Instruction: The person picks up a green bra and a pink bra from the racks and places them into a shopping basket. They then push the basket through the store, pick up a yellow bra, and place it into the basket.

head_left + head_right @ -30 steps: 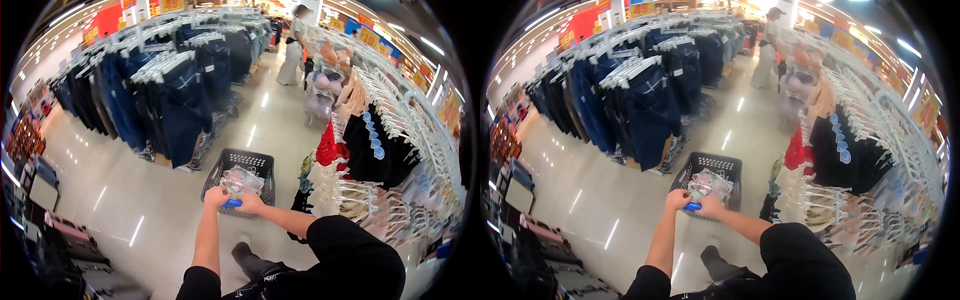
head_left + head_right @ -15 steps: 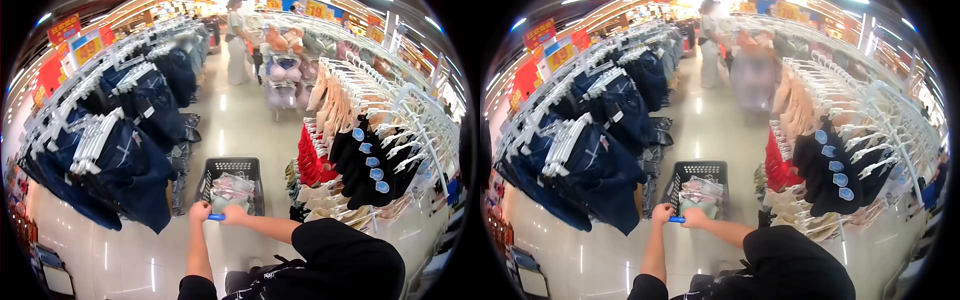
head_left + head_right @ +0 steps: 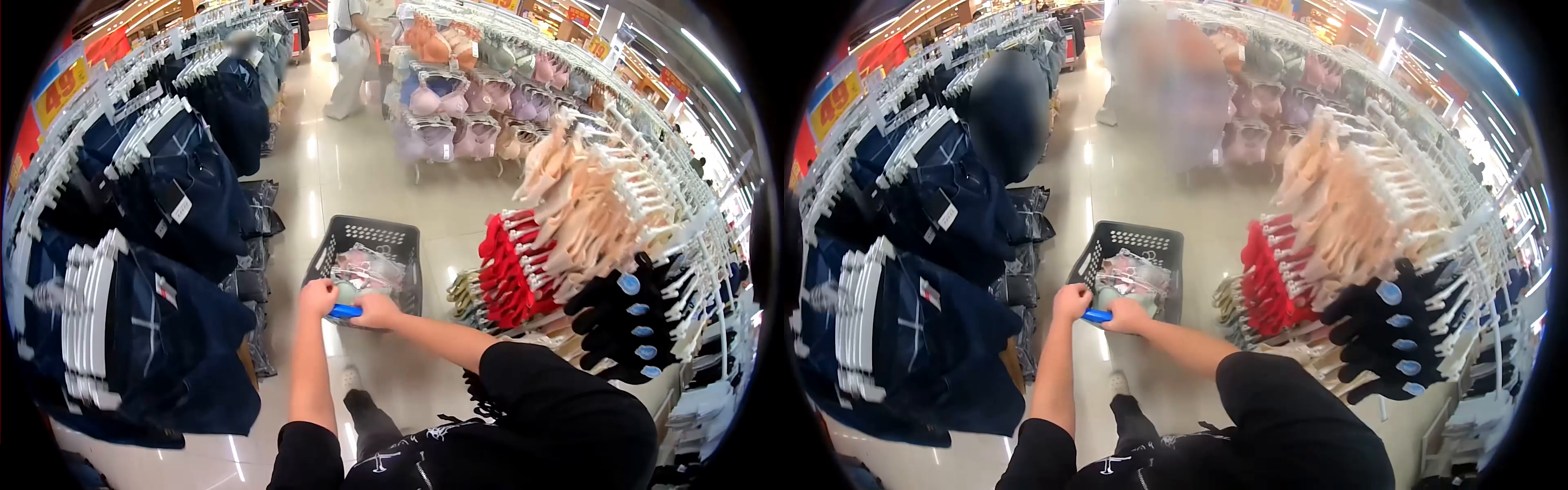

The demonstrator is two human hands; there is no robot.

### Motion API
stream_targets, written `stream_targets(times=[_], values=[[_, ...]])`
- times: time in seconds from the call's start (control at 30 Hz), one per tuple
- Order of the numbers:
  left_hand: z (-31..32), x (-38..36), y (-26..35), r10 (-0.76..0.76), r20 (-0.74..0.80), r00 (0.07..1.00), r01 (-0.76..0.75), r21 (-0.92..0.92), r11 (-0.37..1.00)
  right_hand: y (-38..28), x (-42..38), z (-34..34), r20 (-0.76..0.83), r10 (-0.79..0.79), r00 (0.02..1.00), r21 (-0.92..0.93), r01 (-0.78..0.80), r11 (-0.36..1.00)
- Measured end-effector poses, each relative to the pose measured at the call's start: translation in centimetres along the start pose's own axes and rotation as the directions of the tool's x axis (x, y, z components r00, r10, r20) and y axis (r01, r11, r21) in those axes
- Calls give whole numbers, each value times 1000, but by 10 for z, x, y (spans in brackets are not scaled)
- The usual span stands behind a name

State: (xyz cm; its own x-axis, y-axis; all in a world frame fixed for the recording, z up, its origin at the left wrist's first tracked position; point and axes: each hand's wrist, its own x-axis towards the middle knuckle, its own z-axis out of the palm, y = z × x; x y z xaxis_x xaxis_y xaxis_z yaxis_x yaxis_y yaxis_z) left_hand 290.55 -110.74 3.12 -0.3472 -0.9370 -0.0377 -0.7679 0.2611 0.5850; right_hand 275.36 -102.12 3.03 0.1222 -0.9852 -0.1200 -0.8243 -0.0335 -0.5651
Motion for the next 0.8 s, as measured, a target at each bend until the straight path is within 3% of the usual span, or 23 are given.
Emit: stream_targets(times=[0.13, 0.23, 0.5, 0.8], values=[[5, 75, 3, 79, 53, 995, -76, -50, 996, 13, 48, -28, -17, 126, 992, -112, -127, 986], [13, 122, 10, 123, 25, 992, -121, -63, 991, 30, 78, -46, -38, 172, 984, -68, -175, 982], [28, 243, 36, 279, 144, 949, -279, -21, 960, 70, 153, -80, -117, 335, 935, 11, -337, 942], [64, 360, 92, 334, 300, 893, -333, -57, 941, 147, 212, -122, -235, 445, 864, 93, -436, 895]])
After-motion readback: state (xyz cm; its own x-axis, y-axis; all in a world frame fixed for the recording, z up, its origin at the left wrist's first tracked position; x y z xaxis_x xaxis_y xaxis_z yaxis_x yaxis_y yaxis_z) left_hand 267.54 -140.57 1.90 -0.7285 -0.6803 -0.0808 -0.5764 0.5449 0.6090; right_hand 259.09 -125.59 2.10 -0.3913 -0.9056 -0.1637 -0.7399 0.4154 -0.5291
